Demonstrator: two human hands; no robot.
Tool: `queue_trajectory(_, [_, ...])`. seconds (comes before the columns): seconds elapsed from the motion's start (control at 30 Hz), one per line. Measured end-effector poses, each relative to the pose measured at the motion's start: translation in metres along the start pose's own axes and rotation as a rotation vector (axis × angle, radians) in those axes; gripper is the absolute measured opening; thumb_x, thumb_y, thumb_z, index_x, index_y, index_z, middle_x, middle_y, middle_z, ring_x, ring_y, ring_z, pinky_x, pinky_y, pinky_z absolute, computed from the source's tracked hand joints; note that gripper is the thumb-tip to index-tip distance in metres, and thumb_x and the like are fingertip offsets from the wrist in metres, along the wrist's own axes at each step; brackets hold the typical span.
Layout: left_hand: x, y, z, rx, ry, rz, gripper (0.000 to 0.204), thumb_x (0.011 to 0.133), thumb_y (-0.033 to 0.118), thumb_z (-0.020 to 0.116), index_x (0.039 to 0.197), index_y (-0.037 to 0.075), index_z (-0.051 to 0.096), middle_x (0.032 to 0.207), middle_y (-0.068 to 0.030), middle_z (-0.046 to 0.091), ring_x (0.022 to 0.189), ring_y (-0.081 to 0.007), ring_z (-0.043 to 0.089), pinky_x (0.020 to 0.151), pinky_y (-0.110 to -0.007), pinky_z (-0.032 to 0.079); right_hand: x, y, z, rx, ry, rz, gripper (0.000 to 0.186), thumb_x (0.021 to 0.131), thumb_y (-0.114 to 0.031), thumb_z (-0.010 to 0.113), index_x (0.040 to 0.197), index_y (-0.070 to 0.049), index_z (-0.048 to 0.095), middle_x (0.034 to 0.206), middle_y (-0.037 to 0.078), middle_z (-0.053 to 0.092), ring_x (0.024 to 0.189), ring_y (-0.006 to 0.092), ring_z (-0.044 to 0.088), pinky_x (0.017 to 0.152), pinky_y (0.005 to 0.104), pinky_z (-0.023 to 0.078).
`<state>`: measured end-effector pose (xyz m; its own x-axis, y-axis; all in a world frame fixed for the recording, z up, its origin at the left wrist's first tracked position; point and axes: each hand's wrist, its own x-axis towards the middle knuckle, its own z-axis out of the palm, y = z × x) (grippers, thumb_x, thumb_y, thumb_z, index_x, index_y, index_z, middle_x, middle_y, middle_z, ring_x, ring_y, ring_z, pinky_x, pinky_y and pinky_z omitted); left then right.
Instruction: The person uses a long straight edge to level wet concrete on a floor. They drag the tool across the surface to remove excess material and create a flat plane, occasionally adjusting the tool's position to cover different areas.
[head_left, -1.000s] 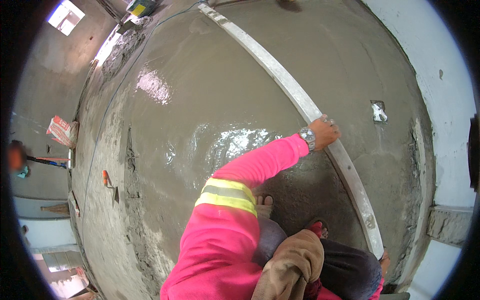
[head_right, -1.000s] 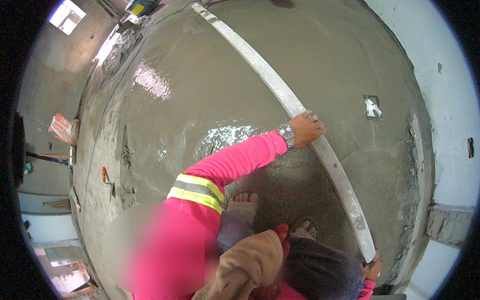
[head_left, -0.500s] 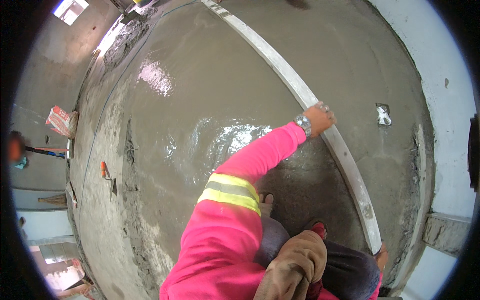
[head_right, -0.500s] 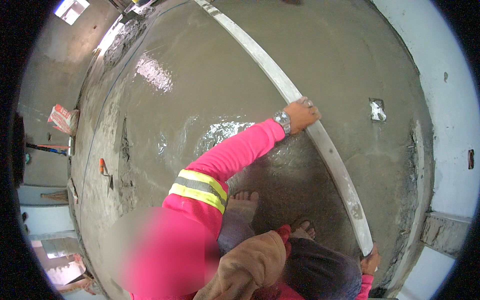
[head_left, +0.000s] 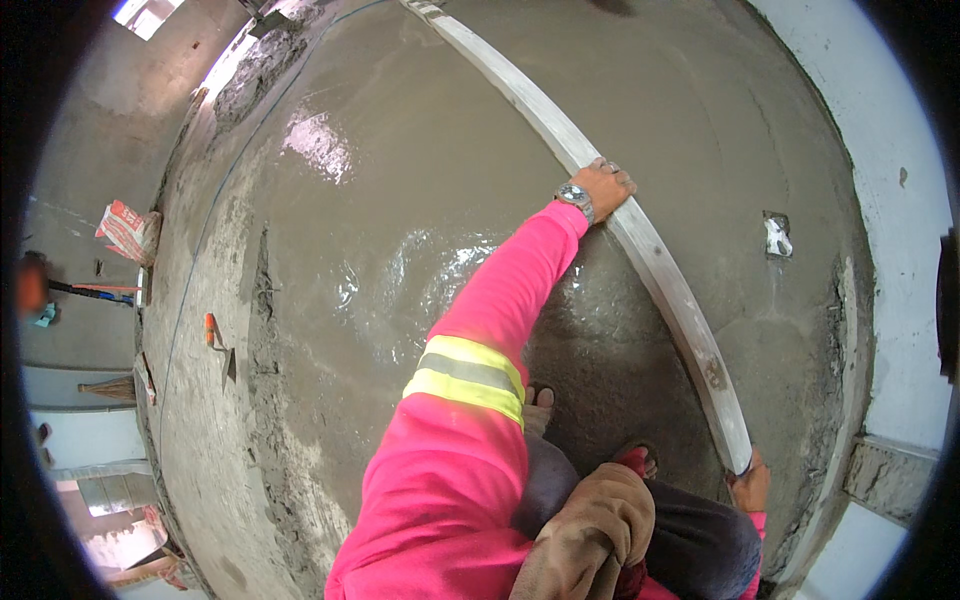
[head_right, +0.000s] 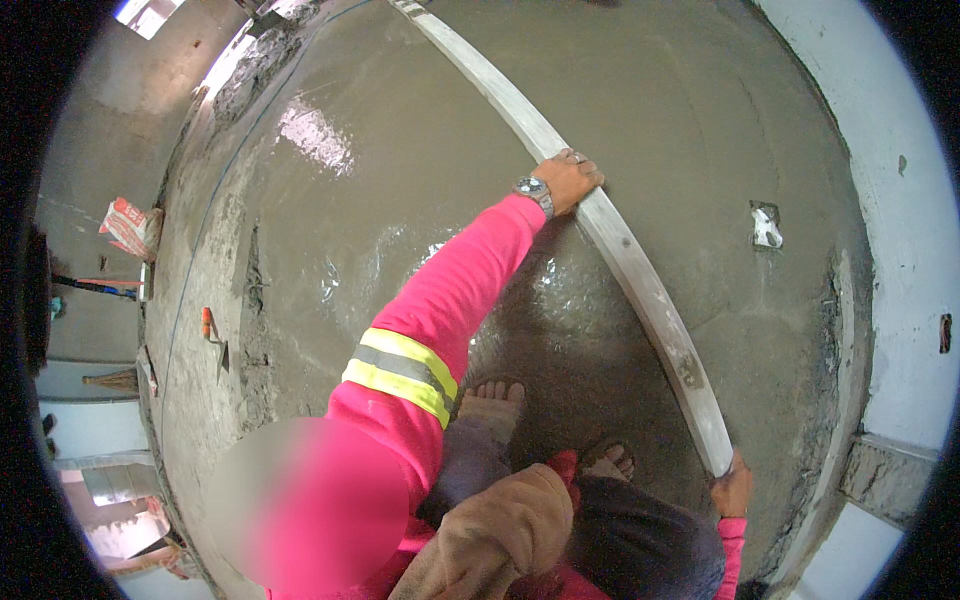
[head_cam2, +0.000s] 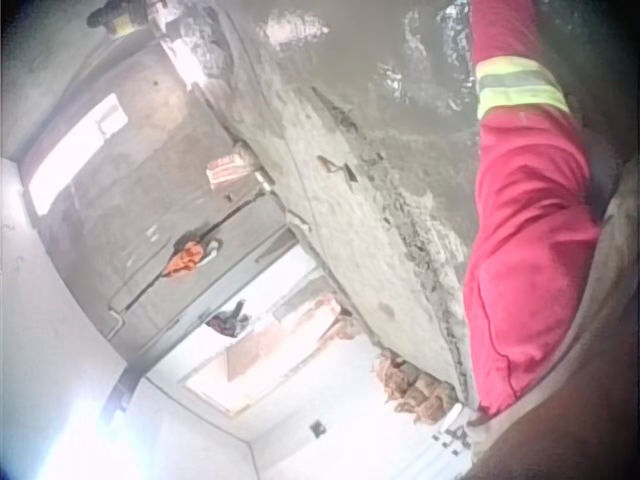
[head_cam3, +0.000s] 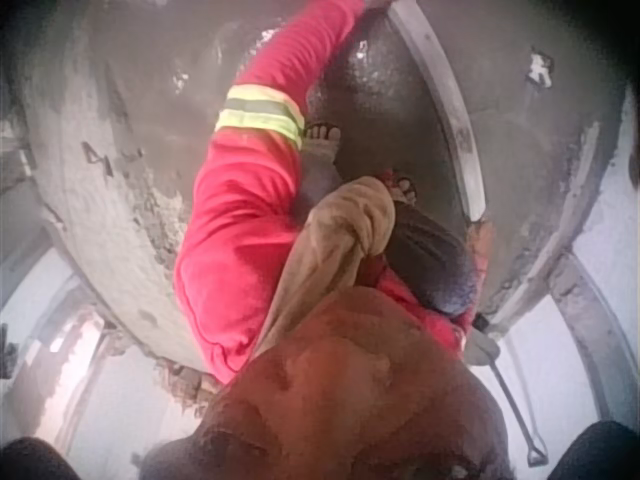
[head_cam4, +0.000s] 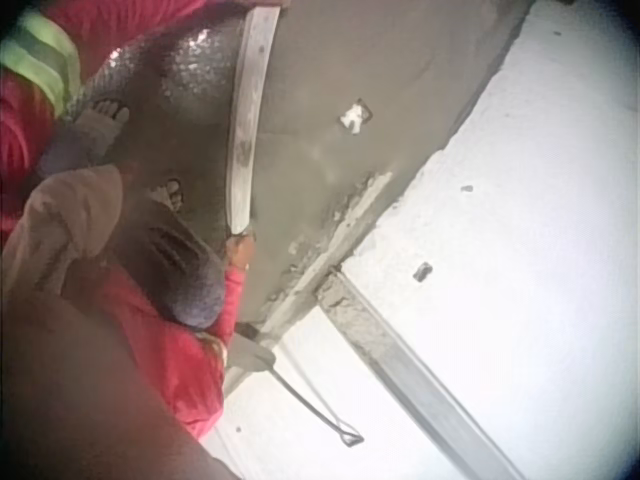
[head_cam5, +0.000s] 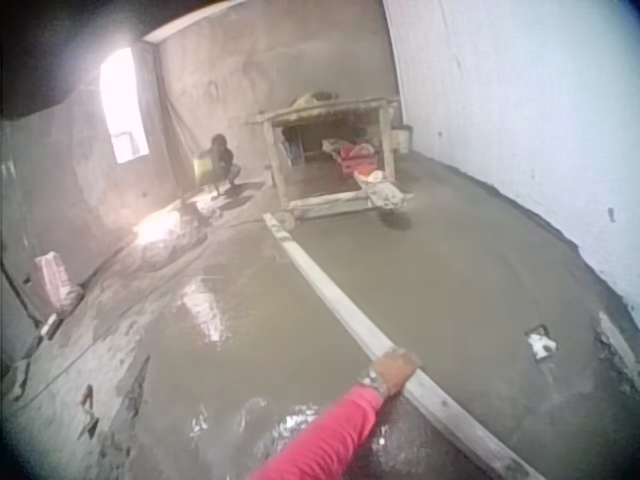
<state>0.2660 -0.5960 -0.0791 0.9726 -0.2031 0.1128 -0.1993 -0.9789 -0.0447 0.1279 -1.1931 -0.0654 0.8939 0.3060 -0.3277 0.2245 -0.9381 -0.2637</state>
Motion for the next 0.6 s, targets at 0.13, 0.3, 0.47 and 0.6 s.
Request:
queue_trajectory(0.13, [-0.003,-0.015,-0.001,0.036,-0.020,-0.010,0.034,0.077,0.008,0.061,0.110,0.014,0.059,0.113,-0.0057,0.060,0.110,-0.0254,0.057,0.097,-0.039,0.043,0.009,-0.024,-0.004,0.046,0.030,-0.022,0.057,0.053,-0.001,0.073,0.108,-0.005,0.057,0.090,0.022,0.065,0.089,0.0386,0.065,0.078,0.0425,0.049])
queue_trajectory(0.3, [-0.011,-0.028,-0.004,0.045,-0.027,-0.031,0.037,0.076,0.008,0.062,0.112,0.014,0.058,0.116,-0.0059,0.059,0.110,-0.0252,0.056,0.097,-0.039,0.043,0.020,-0.034,-0.002,0.078,-0.008,0.002,0.063,0.053,-0.001,0.077,0.112,-0.005,0.057,0.095,0.019,0.066,0.094,0.0372,0.064,0.082,0.0415,0.049])
queue_trajectory(0.47, [-0.020,-0.038,-0.008,0.042,-0.053,-0.067,0.041,0.072,0.010,0.068,0.112,0.013,0.058,0.114,-0.0054,0.060,0.110,-0.0252,0.056,0.097,-0.038,0.043,0.031,-0.049,-0.012,0.076,-0.035,-0.026,0.064,0.054,-0.001,0.077,0.114,-0.006,0.057,0.098,0.020,0.065,0.096,0.0381,0.063,0.082,0.0414,0.049])
queue_trajectory(0.6, [-0.029,-0.051,-0.005,0.091,-0.018,-0.065,0.044,0.068,0.011,0.071,0.110,0.014,0.058,0.112,-0.0050,0.060,0.110,-0.0248,0.056,0.096,-0.037,0.044,0.039,-0.044,-0.006,0.068,-0.060,-0.046,0.069,0.052,-0.002,0.082,0.115,-0.005,0.056,0.102,0.019,0.065,0.098,0.0358,0.063,0.085,0.0396,0.048])
